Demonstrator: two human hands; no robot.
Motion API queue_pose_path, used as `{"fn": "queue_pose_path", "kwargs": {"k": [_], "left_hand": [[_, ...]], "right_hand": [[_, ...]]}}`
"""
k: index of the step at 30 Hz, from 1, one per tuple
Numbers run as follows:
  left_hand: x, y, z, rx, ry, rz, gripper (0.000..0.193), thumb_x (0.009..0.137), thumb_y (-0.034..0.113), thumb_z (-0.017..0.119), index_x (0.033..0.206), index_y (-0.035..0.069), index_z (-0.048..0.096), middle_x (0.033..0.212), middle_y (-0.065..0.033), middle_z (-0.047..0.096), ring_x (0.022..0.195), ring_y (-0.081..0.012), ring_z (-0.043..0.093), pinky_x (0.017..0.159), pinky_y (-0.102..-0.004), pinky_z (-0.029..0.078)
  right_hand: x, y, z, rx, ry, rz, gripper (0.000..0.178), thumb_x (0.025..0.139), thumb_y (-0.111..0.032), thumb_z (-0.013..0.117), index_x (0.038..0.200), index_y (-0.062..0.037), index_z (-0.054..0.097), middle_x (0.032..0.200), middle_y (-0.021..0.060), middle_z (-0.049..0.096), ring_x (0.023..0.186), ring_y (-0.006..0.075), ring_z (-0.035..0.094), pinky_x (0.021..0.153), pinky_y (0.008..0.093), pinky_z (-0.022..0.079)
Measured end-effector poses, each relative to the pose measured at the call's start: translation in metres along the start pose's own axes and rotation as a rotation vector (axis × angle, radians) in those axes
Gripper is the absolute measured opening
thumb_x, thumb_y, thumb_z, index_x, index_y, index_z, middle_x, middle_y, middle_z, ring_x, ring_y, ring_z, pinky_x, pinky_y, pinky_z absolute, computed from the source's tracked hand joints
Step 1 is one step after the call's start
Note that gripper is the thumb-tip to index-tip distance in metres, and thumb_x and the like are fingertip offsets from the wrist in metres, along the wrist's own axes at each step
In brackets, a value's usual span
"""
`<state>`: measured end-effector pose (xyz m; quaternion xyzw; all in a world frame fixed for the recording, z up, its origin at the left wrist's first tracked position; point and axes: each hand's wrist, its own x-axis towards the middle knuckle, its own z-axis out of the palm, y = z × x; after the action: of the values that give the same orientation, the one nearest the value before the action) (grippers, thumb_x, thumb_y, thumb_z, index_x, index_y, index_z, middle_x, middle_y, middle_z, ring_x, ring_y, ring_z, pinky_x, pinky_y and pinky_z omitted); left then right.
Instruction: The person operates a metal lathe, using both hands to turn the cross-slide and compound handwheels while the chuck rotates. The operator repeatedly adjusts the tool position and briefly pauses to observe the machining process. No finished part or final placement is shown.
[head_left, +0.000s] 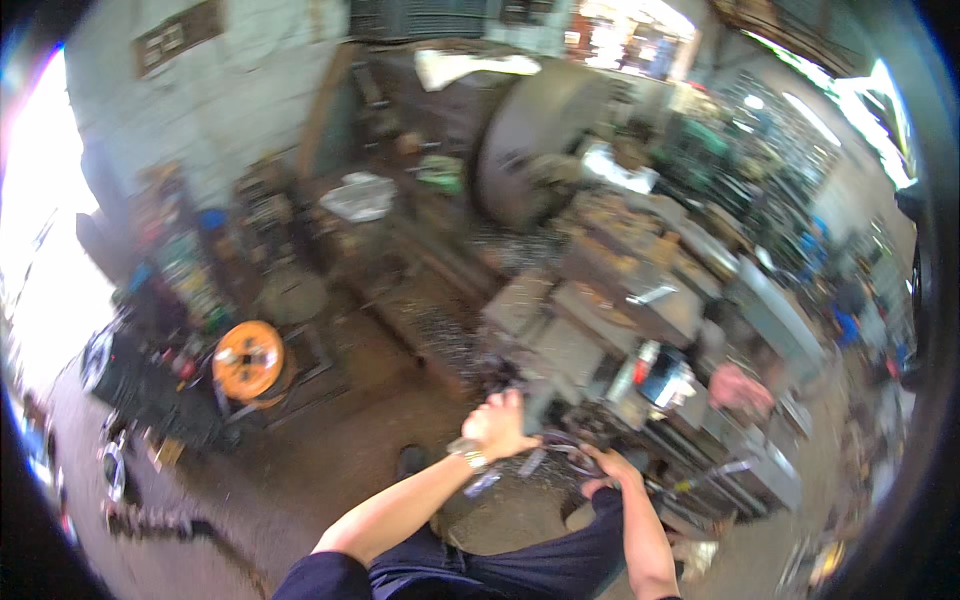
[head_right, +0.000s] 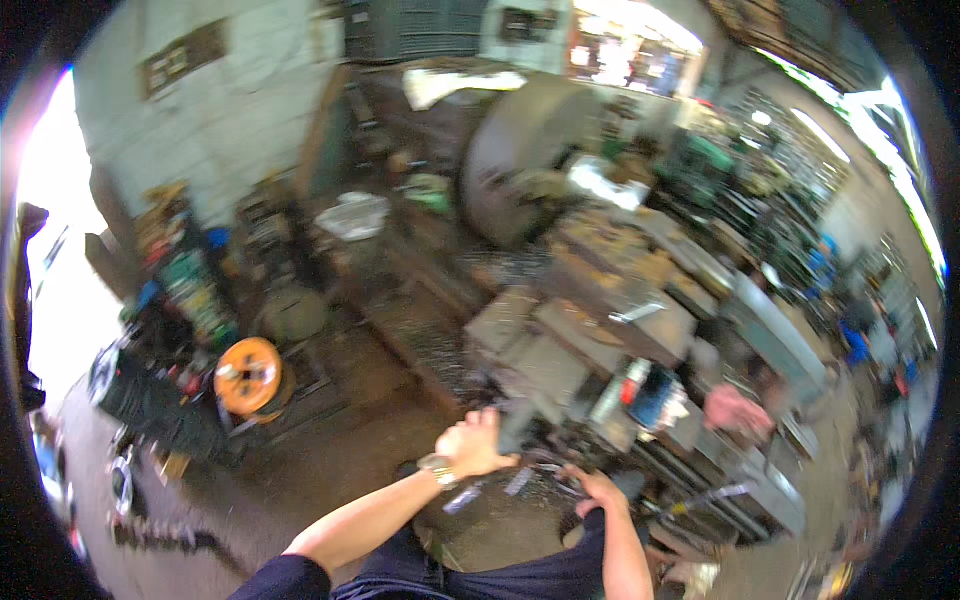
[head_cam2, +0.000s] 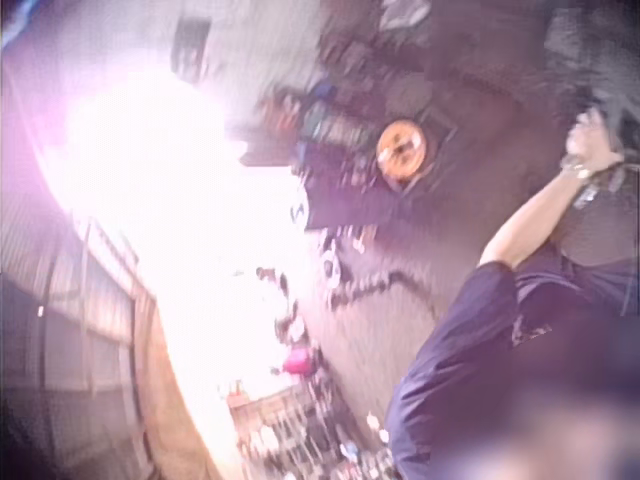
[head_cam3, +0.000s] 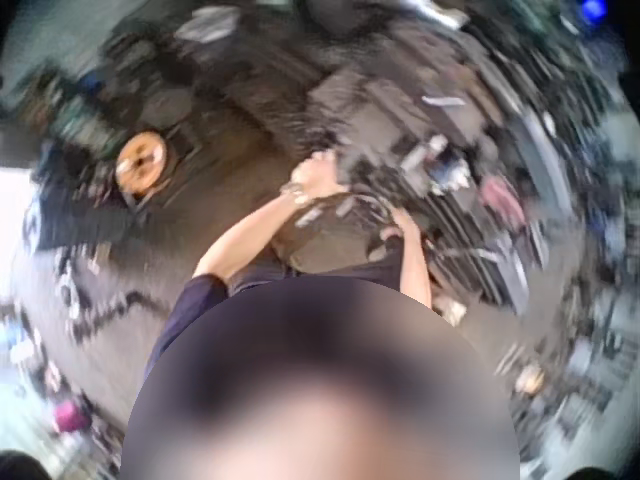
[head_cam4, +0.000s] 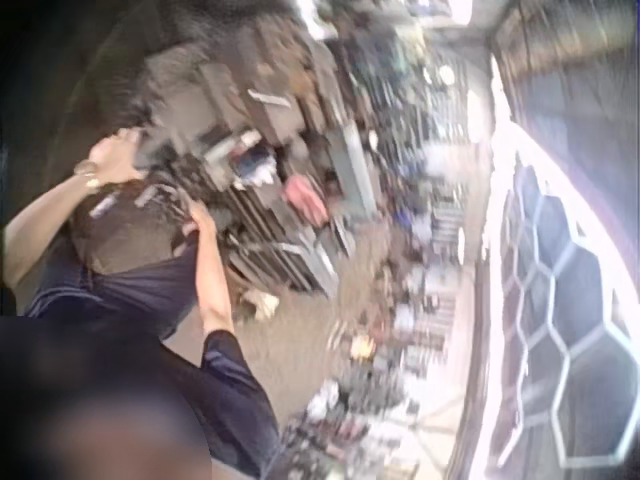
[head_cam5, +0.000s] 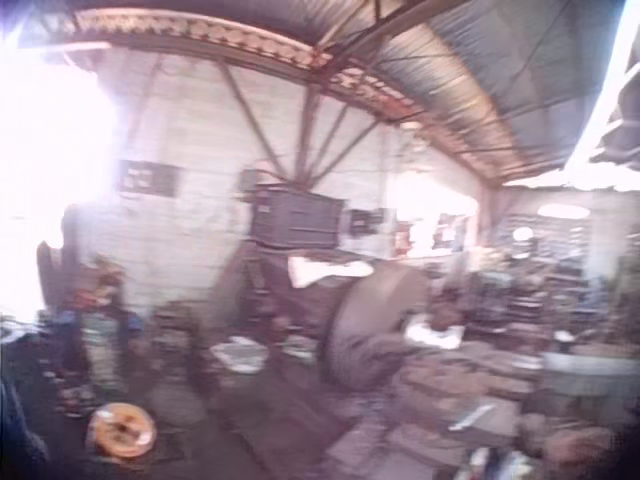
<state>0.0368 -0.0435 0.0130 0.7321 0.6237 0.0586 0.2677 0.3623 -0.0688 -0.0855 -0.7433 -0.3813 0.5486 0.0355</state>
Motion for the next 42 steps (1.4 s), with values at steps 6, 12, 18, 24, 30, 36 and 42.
{"fn": "queue_pose_path", "kwargs": {"k": [6, 12, 18, 24, 30, 36, 42], "left_hand": [[0.0, -0.006, -0.003, 0.04, 0.014, 0.003, 0.109, 0.07, 0.063, 0.082, 0.144, -0.003, 0.036, 0.125, -0.0278, 0.059, 0.109, -0.0436, 0.066, 0.089, -0.0506, 0.057], [0.004, -0.008, 0.003, 0.072, 0.006, -0.009, 0.114, 0.071, 0.064, 0.08, 0.149, -0.004, 0.032, 0.128, -0.0287, 0.058, 0.111, -0.0433, 0.065, 0.09, -0.0501, 0.056], [0.002, -0.006, 0.0, 0.093, -0.034, -0.021, 0.117, 0.072, 0.066, 0.077, 0.152, -0.004, 0.03, 0.131, -0.0291, 0.057, 0.112, -0.0429, 0.066, 0.092, -0.0489, 0.055], [0.002, -0.008, 0.003, 0.08, 0.011, -0.001, 0.118, 0.071, 0.066, 0.079, 0.152, -0.004, 0.03, 0.127, -0.0286, 0.058, 0.111, -0.0431, 0.065, 0.09, -0.0507, 0.054], [0.005, -0.018, -0.002, 0.06, -0.07, 0.043, 0.121, 0.073, 0.072, 0.074, 0.153, -0.005, 0.026, 0.132, -0.0311, 0.057, 0.11, -0.0436, 0.067, 0.093, -0.049, 0.055], [0.041, -0.051, -0.002, -0.315, -0.293, 0.008, 0.138, 0.066, 0.061, 0.089, 0.158, -0.005, 0.011, 0.141, -0.0278, 0.054, 0.097, -0.0268, 0.069, 0.09, -0.0401, 0.054], [0.038, -0.05, 0.0, -0.375, -0.388, -0.128, 0.141, 0.066, 0.07, 0.083, 0.158, -0.007, 0.009, 0.135, -0.0344, 0.058, 0.129, -0.0399, 0.058, 0.11, -0.0408, 0.045]], "right_hand": [[-0.024, -0.051, 0.003, -0.201, -0.128, 0.207, 0.078, 0.078, -0.083, 0.064, 0.129, -0.0238, 0.067, 0.16, 0.0167, 0.038, 0.138, 0.0427, 0.045, 0.093, 0.0604, 0.054], [0.0, -0.045, 0.004, -0.249, -0.175, 0.17, 0.069, 0.077, -0.079, 0.069, 0.122, -0.0278, 0.071, 0.158, 0.0164, 0.041, 0.138, 0.0369, 0.048, 0.102, 0.0558, 0.05], [0.025, -0.013, 0.008, -0.342, -0.093, -0.031, 0.087, 0.062, -0.097, 0.059, 0.108, -0.0249, 0.079, 0.142, 0.015, 0.06, 0.134, 0.0324, 0.055, 0.108, 0.0496, 0.045], [0.01, -0.019, 0.006, -0.352, -0.061, -0.032, 0.089, 0.063, -0.1, 0.053, 0.102, -0.0249, 0.081, 0.136, 0.0176, 0.065, 0.129, 0.0318, 0.059, 0.108, 0.0445, 0.044], [0.006, -0.016, 0.002, -0.38, -0.043, -0.064, 0.087, 0.064, -0.1, 0.051, 0.107, -0.0299, 0.081, 0.135, 0.017, 0.065, 0.129, 0.0324, 0.059, 0.109, 0.0428, 0.044], [0.026, -0.005, 0.005, -0.312, -0.042, -0.12, 0.095, 0.064, -0.091, 0.065, 0.118, -0.0149, 0.077, 0.136, 0.0209, 0.063, 0.133, 0.037, 0.055, 0.104, 0.0488, 0.047], [0.013, -0.005, -0.001, -0.297, -0.059, -0.074, 0.122, 0.059, -0.099, 0.057, 0.13, 0.0001, 0.067, 0.144, 0.0251, 0.056, 0.137, 0.0361, 0.052, 0.113, 0.0452, 0.041]]}}
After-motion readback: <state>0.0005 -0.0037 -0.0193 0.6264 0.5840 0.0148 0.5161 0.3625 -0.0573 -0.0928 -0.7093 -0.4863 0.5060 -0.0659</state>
